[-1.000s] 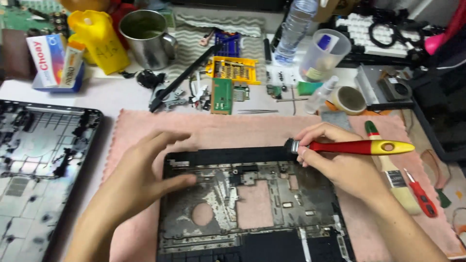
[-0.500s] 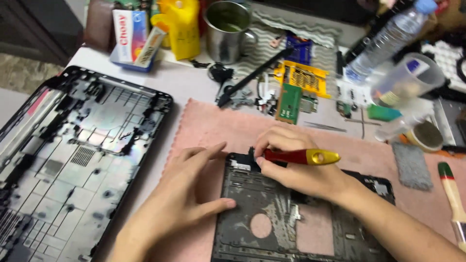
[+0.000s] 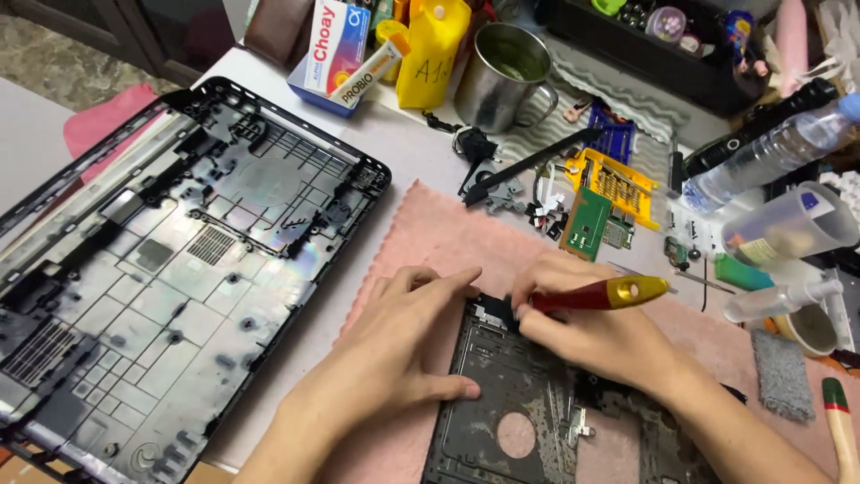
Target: Scraping residue from a laptop chassis using a cleaning solution and a scraping tool.
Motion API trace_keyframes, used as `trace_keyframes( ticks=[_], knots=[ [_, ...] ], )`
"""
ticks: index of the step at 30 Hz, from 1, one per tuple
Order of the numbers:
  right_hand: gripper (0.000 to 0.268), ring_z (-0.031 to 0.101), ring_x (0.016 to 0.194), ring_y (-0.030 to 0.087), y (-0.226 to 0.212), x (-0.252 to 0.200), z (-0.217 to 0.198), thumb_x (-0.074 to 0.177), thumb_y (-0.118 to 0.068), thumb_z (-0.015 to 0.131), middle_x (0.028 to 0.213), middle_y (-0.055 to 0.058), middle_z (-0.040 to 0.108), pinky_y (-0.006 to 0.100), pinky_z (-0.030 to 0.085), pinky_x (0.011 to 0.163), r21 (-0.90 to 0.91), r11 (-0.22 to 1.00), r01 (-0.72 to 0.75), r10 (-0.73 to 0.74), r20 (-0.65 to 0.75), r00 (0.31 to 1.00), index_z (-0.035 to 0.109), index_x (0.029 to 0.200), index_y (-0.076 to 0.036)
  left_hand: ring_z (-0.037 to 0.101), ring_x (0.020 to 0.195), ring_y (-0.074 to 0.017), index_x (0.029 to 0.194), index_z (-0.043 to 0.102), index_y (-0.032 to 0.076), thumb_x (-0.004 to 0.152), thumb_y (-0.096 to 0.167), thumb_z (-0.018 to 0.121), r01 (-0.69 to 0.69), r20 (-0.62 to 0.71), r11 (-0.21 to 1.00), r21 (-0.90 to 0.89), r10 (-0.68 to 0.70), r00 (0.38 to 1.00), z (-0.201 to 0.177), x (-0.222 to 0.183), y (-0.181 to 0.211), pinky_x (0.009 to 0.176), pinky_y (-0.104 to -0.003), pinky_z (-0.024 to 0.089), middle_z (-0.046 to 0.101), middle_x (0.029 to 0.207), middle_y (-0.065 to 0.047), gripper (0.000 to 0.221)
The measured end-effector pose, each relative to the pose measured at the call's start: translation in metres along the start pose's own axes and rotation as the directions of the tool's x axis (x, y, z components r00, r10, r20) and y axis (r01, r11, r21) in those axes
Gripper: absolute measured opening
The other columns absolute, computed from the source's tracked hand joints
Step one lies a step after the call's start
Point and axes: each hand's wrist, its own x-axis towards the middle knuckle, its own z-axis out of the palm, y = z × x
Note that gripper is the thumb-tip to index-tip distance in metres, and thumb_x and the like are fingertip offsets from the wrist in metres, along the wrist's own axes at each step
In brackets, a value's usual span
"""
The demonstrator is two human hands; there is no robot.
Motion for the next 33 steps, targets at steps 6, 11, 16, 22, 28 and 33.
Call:
trace_keyframes(
  ticks=[6, 11, 16, 22, 28, 33],
  knots=[
    [0.011, 0.079, 0.082, 0.013, -0.001, 0.001, 0.000, 0.091, -0.023, 0.075, 0.090, -0.003, 0.088, 0.027, 0.069, 0.090, 0.042, 0.999, 0.006, -0.007, 0.022, 1.000, 0.082, 0.087, -0.015, 0.055, 0.147, -0.0316, 0.176, 0.044, 0.022, 0.073, 0.048, 0.108, 0.010, 0.011, 1.000, -0.026, -0.009, 1.000, 0.000, 0.001, 0.001, 0.119, -0.044, 0.046, 0.062, 0.154, -0.014, 0.124],
    [0.010, 0.083, 0.083, 0.014, 0.019, 0.002, 0.013, 0.096, -0.017, 0.077, 0.095, 0.003, 0.088, 0.026, 0.079, 0.093, 0.025, 0.972, 0.233, -0.228, -0.124, 0.966, 0.084, 0.095, -0.011, 0.057, 0.146, -0.0338, 0.173, 0.047, 0.015, 0.073, 0.050, 0.108, -0.063, -0.033, 0.998, -0.018, 0.062, 0.998, 0.000, 0.001, -0.006, 0.120, -0.044, 0.047, 0.063, 0.154, -0.017, 0.123],
    [0.009, 0.079, 0.092, 0.017, 0.000, -0.002, 0.007, 0.092, -0.014, 0.076, 0.097, 0.001, 0.088, 0.034, 0.064, 0.088, 0.115, 0.985, 0.129, -0.112, -0.151, 0.982, 0.084, 0.090, -0.012, 0.056, 0.151, -0.0326, 0.179, 0.042, 0.024, 0.074, 0.050, 0.110, 0.083, 0.043, 0.996, -0.026, -0.082, 0.996, 0.001, 0.002, -0.004, 0.126, -0.047, 0.044, 0.057, 0.160, -0.015, 0.128],
    [0.016, 0.074, 0.100, 0.017, -0.013, -0.001, 0.002, 0.091, -0.023, 0.068, 0.104, 0.000, 0.082, 0.035, 0.058, 0.094, 0.108, 0.985, -0.132, 0.134, -0.009, 0.991, 0.081, 0.096, -0.014, 0.047, 0.162, -0.0308, 0.180, 0.039, 0.029, 0.074, 0.049, 0.110, 0.111, 0.071, 0.993, -0.034, -0.109, 0.992, -0.002, 0.002, 0.002, 0.133, -0.049, 0.033, 0.058, 0.167, -0.013, 0.129],
    [0.015, 0.076, 0.095, 0.014, -0.017, 0.005, -0.002, 0.096, -0.024, 0.070, 0.102, 0.000, 0.085, 0.035, 0.069, 0.090, 0.113, 0.951, -0.288, 0.277, 0.098, 0.956, 0.083, 0.100, -0.018, 0.049, 0.154, -0.0269, 0.180, 0.038, 0.025, 0.073, 0.051, 0.108, 0.084, 0.062, 0.996, -0.018, -0.083, 0.995, -0.003, 0.004, 0.003, 0.128, -0.047, 0.038, 0.067, 0.163, -0.009, 0.131],
    [0.016, 0.075, 0.093, 0.015, -0.019, 0.000, -0.009, 0.092, -0.026, 0.070, 0.095, -0.001, 0.085, 0.036, 0.062, 0.093, 0.097, 0.974, -0.204, 0.195, 0.093, 0.976, 0.082, 0.090, -0.015, 0.052, 0.152, -0.0265, 0.179, 0.040, 0.023, 0.073, 0.048, 0.108, 0.061, 0.046, 0.997, -0.049, -0.058, 0.997, -0.002, 0.002, 0.003, 0.128, -0.044, 0.038, 0.068, 0.160, -0.009, 0.128]
  ],
)
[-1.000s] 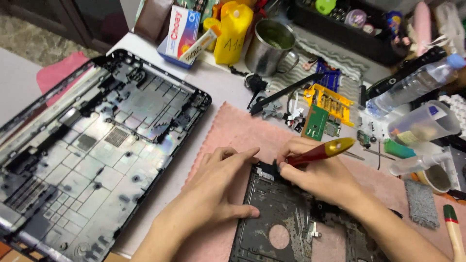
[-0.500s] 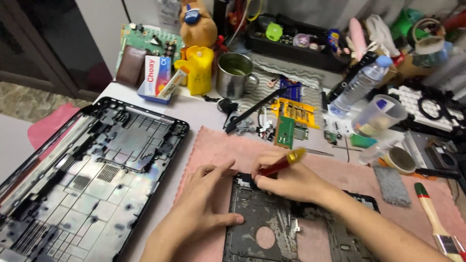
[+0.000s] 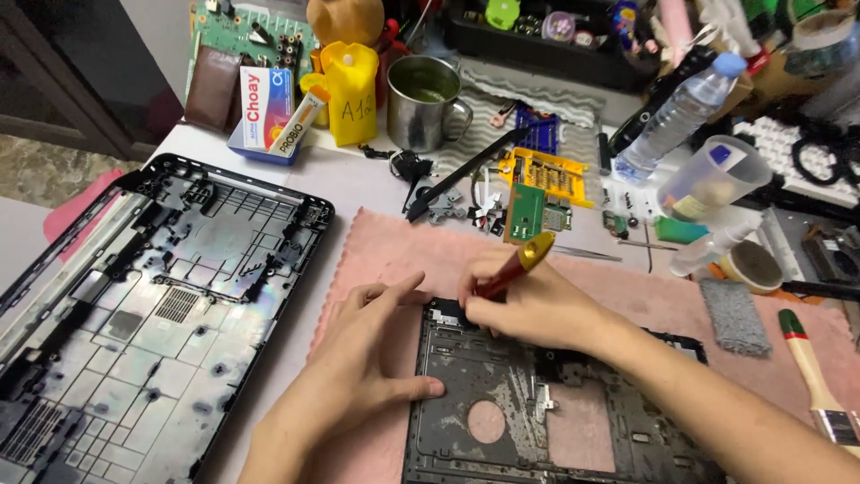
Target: Scraping residue from a laptop chassis using a cleaning solution and a scraping tool.
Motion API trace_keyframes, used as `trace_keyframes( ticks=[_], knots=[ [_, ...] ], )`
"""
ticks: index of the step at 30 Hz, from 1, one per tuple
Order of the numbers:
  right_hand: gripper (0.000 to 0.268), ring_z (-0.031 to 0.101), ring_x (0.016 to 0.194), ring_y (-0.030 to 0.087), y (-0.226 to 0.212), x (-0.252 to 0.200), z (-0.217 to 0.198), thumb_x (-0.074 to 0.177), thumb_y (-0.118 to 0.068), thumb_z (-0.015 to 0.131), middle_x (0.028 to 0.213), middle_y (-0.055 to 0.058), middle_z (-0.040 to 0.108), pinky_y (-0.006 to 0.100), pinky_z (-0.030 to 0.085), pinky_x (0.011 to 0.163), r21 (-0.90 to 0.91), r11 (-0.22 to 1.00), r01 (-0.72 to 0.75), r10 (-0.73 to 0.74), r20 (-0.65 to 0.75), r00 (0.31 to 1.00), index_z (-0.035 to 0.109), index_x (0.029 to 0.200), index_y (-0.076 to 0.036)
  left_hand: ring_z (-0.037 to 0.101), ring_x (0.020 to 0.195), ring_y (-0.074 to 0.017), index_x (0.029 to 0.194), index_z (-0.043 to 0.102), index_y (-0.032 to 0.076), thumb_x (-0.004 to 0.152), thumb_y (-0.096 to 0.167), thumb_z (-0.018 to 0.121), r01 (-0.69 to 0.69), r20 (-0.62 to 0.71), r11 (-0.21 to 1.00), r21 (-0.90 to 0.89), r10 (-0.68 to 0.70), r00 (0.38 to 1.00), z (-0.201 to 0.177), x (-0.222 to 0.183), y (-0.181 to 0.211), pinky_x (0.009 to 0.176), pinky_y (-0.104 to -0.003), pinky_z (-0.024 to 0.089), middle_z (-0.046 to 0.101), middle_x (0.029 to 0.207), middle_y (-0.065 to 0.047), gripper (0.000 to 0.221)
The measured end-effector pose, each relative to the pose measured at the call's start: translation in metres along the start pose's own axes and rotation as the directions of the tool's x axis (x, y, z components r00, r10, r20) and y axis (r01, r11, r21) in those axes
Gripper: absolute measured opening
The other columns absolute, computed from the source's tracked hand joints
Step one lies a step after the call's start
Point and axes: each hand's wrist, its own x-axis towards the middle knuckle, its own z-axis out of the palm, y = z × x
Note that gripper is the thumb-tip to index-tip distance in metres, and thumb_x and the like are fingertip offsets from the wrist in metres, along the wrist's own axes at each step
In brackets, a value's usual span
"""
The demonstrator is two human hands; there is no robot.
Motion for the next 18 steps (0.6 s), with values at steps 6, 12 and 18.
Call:
trace_keyframes(
  ticks=[6, 12, 18],
  knots=[
    [0.015, 0.077, 0.098, 0.014, 0.000, 0.001, -0.002, 0.089, -0.025, 0.072, 0.095, -0.002, 0.088, 0.034, 0.064, 0.097, -0.029, 0.998, 0.061, -0.061, -0.008, 0.998, 0.085, 0.088, -0.016, 0.052, 0.154, -0.0282, 0.178, 0.043, 0.017, 0.075, 0.046, 0.109, -0.027, -0.026, 1.000, -0.008, 0.027, 0.999, 0.000, -0.001, 0.000, 0.130, -0.041, 0.035, 0.064, 0.159, -0.013, 0.126],
    [0.014, 0.076, 0.080, 0.013, 0.016, 0.005, -0.001, 0.093, -0.022, 0.073, 0.086, -0.003, 0.086, 0.030, 0.067, 0.082, -0.085, 0.951, 0.299, -0.299, 0.009, 0.954, 0.081, 0.084, -0.016, 0.054, 0.152, -0.0314, 0.177, 0.043, 0.015, 0.073, 0.045, 0.110, -0.030, -0.044, 0.999, -0.024, 0.029, 0.999, 0.004, -0.001, -0.006, 0.129, -0.042, 0.037, 0.062, 0.157, -0.016, 0.128],
    [0.006, 0.077, 0.085, 0.015, 0.013, 0.006, -0.007, 0.095, -0.019, 0.076, 0.096, -0.004, 0.082, 0.032, 0.059, 0.086, -0.127, 0.897, 0.423, -0.410, 0.119, 0.904, 0.080, 0.091, -0.017, 0.056, 0.147, -0.0319, 0.176, 0.042, 0.011, 0.072, 0.047, 0.109, -0.082, -0.060, 0.997, -0.013, 0.081, 0.995, 0.006, -0.001, -0.008, 0.125, -0.043, 0.042, 0.065, 0.156, -0.016, 0.128]
  ],
)
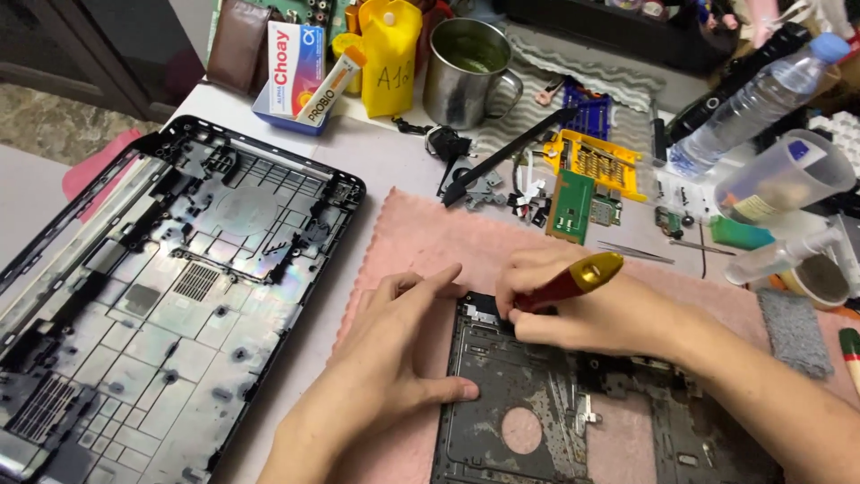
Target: Scraping residue from a laptop chassis using a cleaning solution and a scraping tool.
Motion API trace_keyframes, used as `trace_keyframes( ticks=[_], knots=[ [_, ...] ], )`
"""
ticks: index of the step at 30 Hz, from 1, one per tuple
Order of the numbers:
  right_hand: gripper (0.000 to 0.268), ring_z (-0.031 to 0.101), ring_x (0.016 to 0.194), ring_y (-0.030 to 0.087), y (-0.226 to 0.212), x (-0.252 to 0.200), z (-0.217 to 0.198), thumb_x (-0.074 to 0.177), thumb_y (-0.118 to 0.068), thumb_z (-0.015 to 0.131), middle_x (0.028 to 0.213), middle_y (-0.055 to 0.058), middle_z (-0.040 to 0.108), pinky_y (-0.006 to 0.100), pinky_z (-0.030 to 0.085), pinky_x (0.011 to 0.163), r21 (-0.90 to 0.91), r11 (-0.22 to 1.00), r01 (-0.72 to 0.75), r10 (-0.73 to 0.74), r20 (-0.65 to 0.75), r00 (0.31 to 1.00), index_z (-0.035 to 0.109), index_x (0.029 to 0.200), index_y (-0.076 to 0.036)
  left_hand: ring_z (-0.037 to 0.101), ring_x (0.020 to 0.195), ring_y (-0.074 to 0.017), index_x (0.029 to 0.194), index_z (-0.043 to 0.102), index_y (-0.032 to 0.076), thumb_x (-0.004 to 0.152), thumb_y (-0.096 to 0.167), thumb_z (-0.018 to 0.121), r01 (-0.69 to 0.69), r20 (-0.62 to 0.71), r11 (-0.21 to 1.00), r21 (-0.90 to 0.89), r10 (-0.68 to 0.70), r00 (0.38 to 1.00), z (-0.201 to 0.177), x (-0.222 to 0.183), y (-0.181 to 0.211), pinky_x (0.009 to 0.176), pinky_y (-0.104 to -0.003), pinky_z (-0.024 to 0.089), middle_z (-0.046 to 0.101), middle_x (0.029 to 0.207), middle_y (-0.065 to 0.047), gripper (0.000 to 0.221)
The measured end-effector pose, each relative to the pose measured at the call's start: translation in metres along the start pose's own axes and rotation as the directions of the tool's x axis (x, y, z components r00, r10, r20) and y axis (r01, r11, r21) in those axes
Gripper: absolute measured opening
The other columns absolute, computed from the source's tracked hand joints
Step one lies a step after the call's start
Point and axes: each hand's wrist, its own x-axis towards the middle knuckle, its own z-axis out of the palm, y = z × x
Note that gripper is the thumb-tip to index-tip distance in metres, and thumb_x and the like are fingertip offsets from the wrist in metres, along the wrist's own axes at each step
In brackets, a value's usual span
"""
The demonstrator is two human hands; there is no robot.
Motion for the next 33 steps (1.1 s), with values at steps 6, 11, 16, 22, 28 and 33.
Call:
trace_keyframes(
  ticks=[6, 11, 16, 22, 28, 33],
  knots=[
    [0.005, 0.078, 0.088, 0.014, 0.006, 0.019, 0.006, 0.097, -0.021, 0.078, 0.098, -0.003, 0.082, 0.034, 0.061, 0.089, 0.019, 0.994, 0.111, -0.109, -0.070, 0.992, 0.081, 0.095, -0.017, 0.053, 0.150, -0.0330, 0.178, 0.039, 0.016, 0.069, 0.048, 0.111, 0.035, 0.000, 0.999, 0.008, -0.035, 0.999, 0.000, 0.003, 0.003, 0.123, -0.044, 0.042, 0.063, 0.157, -0.016, 0.134],
    [0.007, 0.077, 0.080, 0.015, 0.006, 0.018, -0.002, 0.088, -0.018, 0.079, 0.088, -0.003, 0.083, 0.034, 0.059, 0.080, 0.069, 0.998, -0.015, 0.012, 0.056, 0.998, 0.078, 0.083, -0.015, 0.055, 0.144, -0.0340, 0.182, 0.025, 0.012, 0.071, 0.044, 0.109, -0.032, -0.010, 0.999, 0.019, 0.033, 0.999, 0.002, 0.004, -0.001, 0.120, -0.046, 0.042, 0.072, 0.162, -0.009, 0.143],
    [0.005, 0.075, 0.086, 0.015, -0.002, 0.028, 0.005, 0.098, -0.014, 0.077, 0.093, -0.002, 0.079, 0.034, 0.058, 0.084, 0.075, 0.984, 0.159, -0.153, -0.083, 0.985, 0.079, 0.093, -0.014, 0.056, 0.132, -0.0347, 0.185, 0.015, 0.009, 0.071, 0.048, 0.109, 0.001, -0.001, 0.999, 0.042, -0.001, 1.000, 0.002, 0.003, 0.001, 0.115, -0.044, 0.043, 0.066, 0.156, -0.011, 0.153],
    [0.007, 0.074, 0.088, 0.020, -0.004, 0.031, 0.009, 0.097, -0.006, 0.076, 0.097, 0.006, 0.077, 0.033, 0.058, 0.079, 0.073, 0.964, 0.255, -0.238, -0.190, 0.953, 0.083, 0.099, -0.006, 0.055, 0.139, -0.0372, 0.185, 0.010, 0.006, 0.072, 0.051, 0.107, -0.050, -0.006, 0.997, 0.061, 0.051, 0.999, 0.003, 0.003, 0.000, 0.118, -0.049, 0.042, 0.063, 0.159, -0.014, 0.155],
    [0.012, 0.076, 0.077, 0.015, 0.015, 0.029, 0.021, 0.101, -0.015, 0.073, 0.092, 0.006, 0.083, 0.021, 0.072, 0.069, -0.010, 0.954, 0.299, -0.297, -0.157, 0.942, 0.080, 0.096, -0.006, 0.055, 0.133, -0.0376, 0.186, 0.011, 0.008, 0.074, 0.052, 0.106, 0.005, 0.026, 0.998, 0.070, -0.007, 1.000, 0.000, 0.003, 0.005, 0.114, -0.046, 0.043, 0.063, 0.155, -0.015, 0.153],
    [0.005, 0.073, 0.085, 0.016, 0.002, 0.030, 0.016, 0.100, -0.013, 0.075, 0.096, 0.002, 0.078, 0.031, 0.060, 0.079, -0.012, 0.963, 0.269, -0.268, -0.137, 0.954, 0.080, 0.100, -0.010, 0.054, 0.137, -0.0383, 0.185, 0.014, 0.007, 0.070, 0.054, 0.108, -0.032, -0.012, 0.997, 0.067, 0.033, 0.999, 0.004, 0.001, -0.004, 0.119, -0.046, 0.043, 0.061, 0.156, -0.018, 0.156]
  ],
)
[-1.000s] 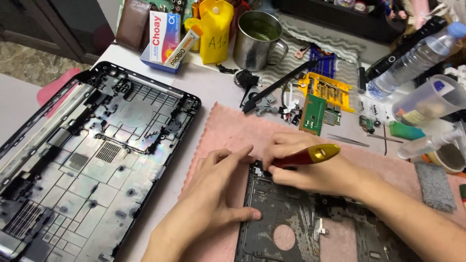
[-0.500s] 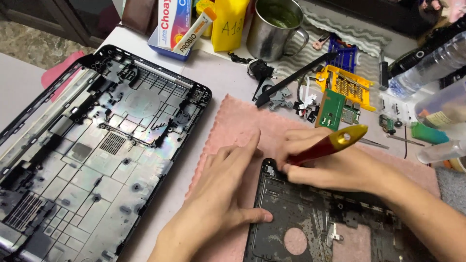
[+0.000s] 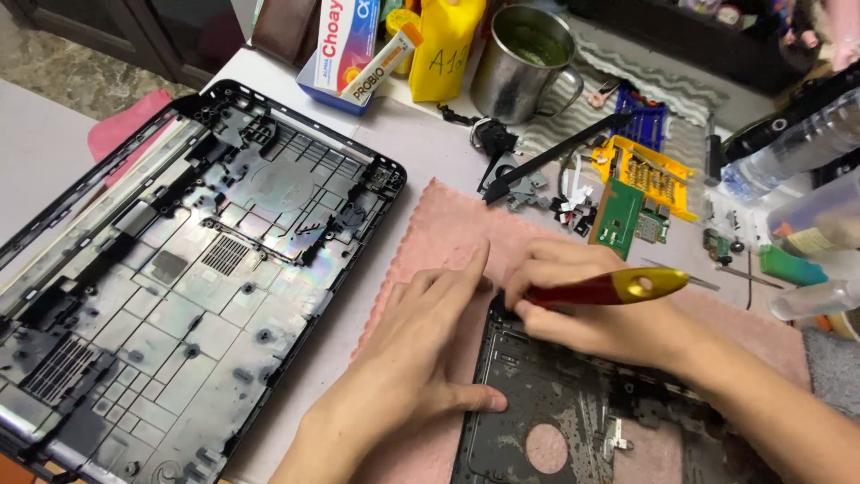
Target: Scraping residue from a laptop chassis using a cleaning solution and a scraping tool.
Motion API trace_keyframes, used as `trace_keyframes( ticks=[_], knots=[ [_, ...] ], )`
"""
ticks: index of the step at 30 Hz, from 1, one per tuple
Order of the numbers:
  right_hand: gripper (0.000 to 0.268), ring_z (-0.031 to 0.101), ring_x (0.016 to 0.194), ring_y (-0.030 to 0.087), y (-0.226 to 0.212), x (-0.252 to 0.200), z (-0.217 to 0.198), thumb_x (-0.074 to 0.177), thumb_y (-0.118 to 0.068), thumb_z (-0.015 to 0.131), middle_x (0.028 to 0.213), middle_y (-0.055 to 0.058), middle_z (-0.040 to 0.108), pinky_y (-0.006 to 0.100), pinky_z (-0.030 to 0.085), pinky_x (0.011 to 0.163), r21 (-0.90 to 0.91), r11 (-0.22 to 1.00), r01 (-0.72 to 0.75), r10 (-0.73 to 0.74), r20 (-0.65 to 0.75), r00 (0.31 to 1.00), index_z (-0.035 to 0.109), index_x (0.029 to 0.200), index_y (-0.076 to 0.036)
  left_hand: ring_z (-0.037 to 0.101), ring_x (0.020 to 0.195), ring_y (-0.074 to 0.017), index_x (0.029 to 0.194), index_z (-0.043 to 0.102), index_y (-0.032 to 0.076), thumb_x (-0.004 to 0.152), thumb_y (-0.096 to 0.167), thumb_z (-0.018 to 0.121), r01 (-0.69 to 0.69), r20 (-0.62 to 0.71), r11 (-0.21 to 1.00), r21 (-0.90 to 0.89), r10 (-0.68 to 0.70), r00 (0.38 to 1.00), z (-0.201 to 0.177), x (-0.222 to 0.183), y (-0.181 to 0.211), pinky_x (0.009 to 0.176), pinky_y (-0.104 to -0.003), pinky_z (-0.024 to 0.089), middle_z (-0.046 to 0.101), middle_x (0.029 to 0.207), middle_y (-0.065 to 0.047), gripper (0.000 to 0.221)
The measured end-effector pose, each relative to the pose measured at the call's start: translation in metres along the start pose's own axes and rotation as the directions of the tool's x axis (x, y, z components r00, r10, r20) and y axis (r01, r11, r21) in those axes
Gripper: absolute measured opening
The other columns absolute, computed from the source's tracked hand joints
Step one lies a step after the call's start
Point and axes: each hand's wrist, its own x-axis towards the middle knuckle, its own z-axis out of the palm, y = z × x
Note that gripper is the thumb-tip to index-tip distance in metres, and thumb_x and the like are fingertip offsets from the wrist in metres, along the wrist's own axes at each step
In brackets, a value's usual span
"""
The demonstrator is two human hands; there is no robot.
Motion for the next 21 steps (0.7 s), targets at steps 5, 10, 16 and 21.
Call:
trace_keyframes(
  ticks=[5, 10, 16, 21],
  knots=[
    [0.007, 0.077, 0.088, 0.016, -0.006, 0.003, 0.005, 0.100, -0.014, 0.077, 0.099, 0.003, 0.082, 0.032, 0.065, 0.081, -0.009, 1.000, -0.025, 0.024, -0.036, 0.999, 0.082, 0.103, -0.009, 0.054, 0.135, -0.0392, 0.186, 0.006, 0.011, 0.071, 0.056, 0.107, 0.016, 0.027, 1.000, 0.023, -0.017, 0.999, 0.001, 0.001, -0.001, 0.117, -0.048, 0.042, 0.062, 0.155, -0.019, 0.159],
    [0.005, 0.075, 0.083, 0.014, -0.009, 0.005, 0.005, 0.096, -0.017, 0.083, 0.093, -0.002, 0.080, 0.032, 0.062, 0.080, -0.089, 0.996, -0.014, 0.011, -0.033, 0.999, 0.079, 0.095, -0.015, 0.054, 0.133, -0.0378, 0.186, 0.011, 0.009, 0.073, 0.057, 0.104, 0.020, 0.030, 1.000, 0.014, -0.020, 0.999, -0.002, 0.001, 0.002, 0.116, -0.046, 0.044, 0.061, 0.154, -0.020, 0.154],
    [0.007, 0.076, 0.083, 0.013, -0.024, 0.014, 0.003, 0.099, -0.014, 0.080, 0.094, -0.003, 0.080, 0.030, 0.061, 0.083, -0.009, 1.000, -0.026, 0.026, 0.003, 1.000, 0.077, 0.093, -0.013, 0.055, 0.142, -0.0412, 0.188, 0.009, 0.024, 0.074, 0.050, 0.107, 0.054, 0.044, 0.998, -0.046, -0.052, 0.998, 0.000, -0.001, -0.005, 0.120, -0.045, 0.044, 0.059, 0.153, -0.025, 0.152],
    [0.008, 0.075, 0.082, 0.013, -0.011, 0.010, 0.004, 0.099, -0.020, 0.081, 0.094, -0.001, 0.084, 0.026, 0.065, 0.078, -0.028, 0.985, -0.169, 0.170, 0.060, 0.984, 0.082, 0.094, -0.014, 0.054, 0.145, -0.0358, 0.188, 0.008, 0.031, 0.070, 0.048, 0.111, 0.149, 0.068, 0.988, -0.044, -0.146, 0.987, -0.001, 0.002, 0.002, 0.124, -0.041, 0.040, 0.059, 0.154, -0.019, 0.157]
  ],
)
